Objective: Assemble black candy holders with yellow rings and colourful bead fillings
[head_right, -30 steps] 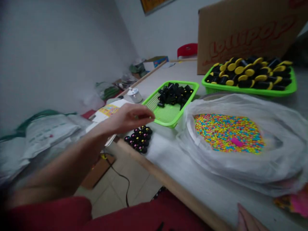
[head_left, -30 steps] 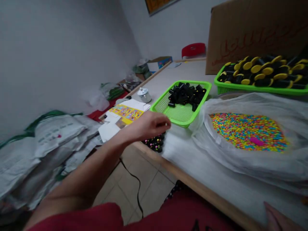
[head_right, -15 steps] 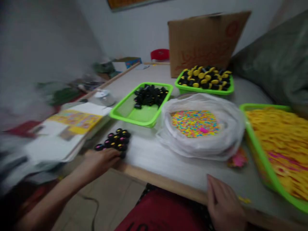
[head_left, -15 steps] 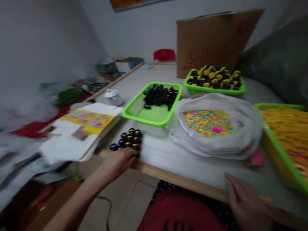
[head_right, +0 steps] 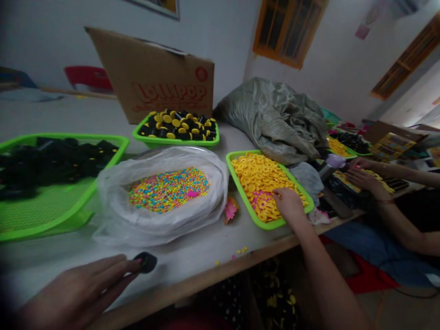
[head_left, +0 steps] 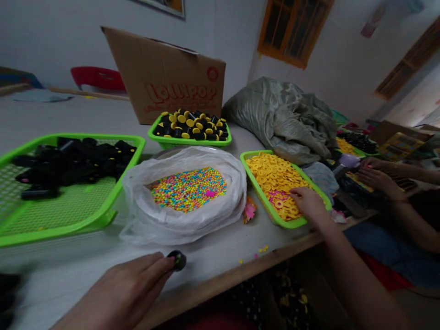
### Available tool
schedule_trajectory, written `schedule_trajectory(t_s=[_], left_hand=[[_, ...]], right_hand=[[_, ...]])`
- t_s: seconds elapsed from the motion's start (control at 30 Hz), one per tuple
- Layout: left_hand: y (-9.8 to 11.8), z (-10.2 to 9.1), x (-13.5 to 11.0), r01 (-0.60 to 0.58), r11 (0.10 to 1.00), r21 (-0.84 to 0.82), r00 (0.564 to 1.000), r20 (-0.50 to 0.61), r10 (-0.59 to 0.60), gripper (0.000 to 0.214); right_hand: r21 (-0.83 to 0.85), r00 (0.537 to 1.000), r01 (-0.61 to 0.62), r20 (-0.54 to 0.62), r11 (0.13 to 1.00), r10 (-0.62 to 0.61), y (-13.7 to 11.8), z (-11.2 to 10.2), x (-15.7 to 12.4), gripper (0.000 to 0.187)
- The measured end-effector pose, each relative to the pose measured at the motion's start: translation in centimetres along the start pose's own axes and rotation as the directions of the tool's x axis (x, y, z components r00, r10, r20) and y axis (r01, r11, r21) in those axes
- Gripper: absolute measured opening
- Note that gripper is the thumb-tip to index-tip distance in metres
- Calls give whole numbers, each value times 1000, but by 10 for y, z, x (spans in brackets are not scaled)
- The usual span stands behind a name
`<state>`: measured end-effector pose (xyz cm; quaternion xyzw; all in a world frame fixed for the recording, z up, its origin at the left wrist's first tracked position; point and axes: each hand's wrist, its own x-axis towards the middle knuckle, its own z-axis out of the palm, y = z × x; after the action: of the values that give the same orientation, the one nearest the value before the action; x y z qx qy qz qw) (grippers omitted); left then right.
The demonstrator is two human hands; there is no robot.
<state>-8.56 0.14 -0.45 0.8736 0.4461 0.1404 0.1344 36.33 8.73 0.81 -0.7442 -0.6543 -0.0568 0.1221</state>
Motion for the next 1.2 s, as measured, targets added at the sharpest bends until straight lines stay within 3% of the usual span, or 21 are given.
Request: schedule_trajectory(t_s=[0.1, 0.17, 0.4, 0.53, 0.67, 0.83, 0.9, 0.93, 1.03, 1.07, 1.13, 1.2], left_hand=[[26, 17, 39, -120, 993, -11, 979, 165, 120, 29], [39, 28, 55, -147, 989, -6, 966, 212, 145, 29], [54, 41, 69, -200, 980, 5, 923, 338, 187, 20], [56, 39, 66, -166, 986, -2, 927, 341, 156, 18], [56, 36, 59, -165, 983, -80, 943, 279, 181, 20], [62, 28, 60, -96, 922, -375, 979, 132, 156, 25], [68, 25, 65, -19, 832, -555, 993, 88, 81, 23], [72, 23, 67, 39, 761, -648, 996, 89, 24, 22], [85, 21, 73, 202, 432, -879, 977, 152, -149, 22], [88, 22, 74, 228, 311, -923, 966, 176, -188, 26], [91, 24, 74, 245, 122, -962, 947, 210, -244, 32], [90, 25, 71, 248, 5, -969, 930, 237, -281, 28]], right_hand=[[-37, 996, 24, 92, 999, -21, -2, 9, 14, 20], [-61, 991, 21, 133, 998, -13, -6, 12, 15, 20], [-76, 993, -48, 105, 996, 56, -13, 18, 23, 39], [20, 992, -77, 100, 997, 74, -12, 20, 36, 21], [196, 988, -149, 59, 969, 140, -7, 8, 36, 22], [503, 976, -216, 134, 837, 171, -18, -18, 5, 29], [633, 969, -236, 212, 737, 128, -37, -26, -17, 32], [715, 959, -263, 267, 648, 94, -48, -28, -29, 32], [871, 907, -382, 417, 309, -54, -87, -31, -64, 32], [879, 891, -410, 444, 243, -100, -99, -31, -74, 31], [875, 869, -427, 467, 229, -165, -119, -29, -91, 29], [881, 862, -406, 457, 242, -221, -130, -27, -104, 27]])
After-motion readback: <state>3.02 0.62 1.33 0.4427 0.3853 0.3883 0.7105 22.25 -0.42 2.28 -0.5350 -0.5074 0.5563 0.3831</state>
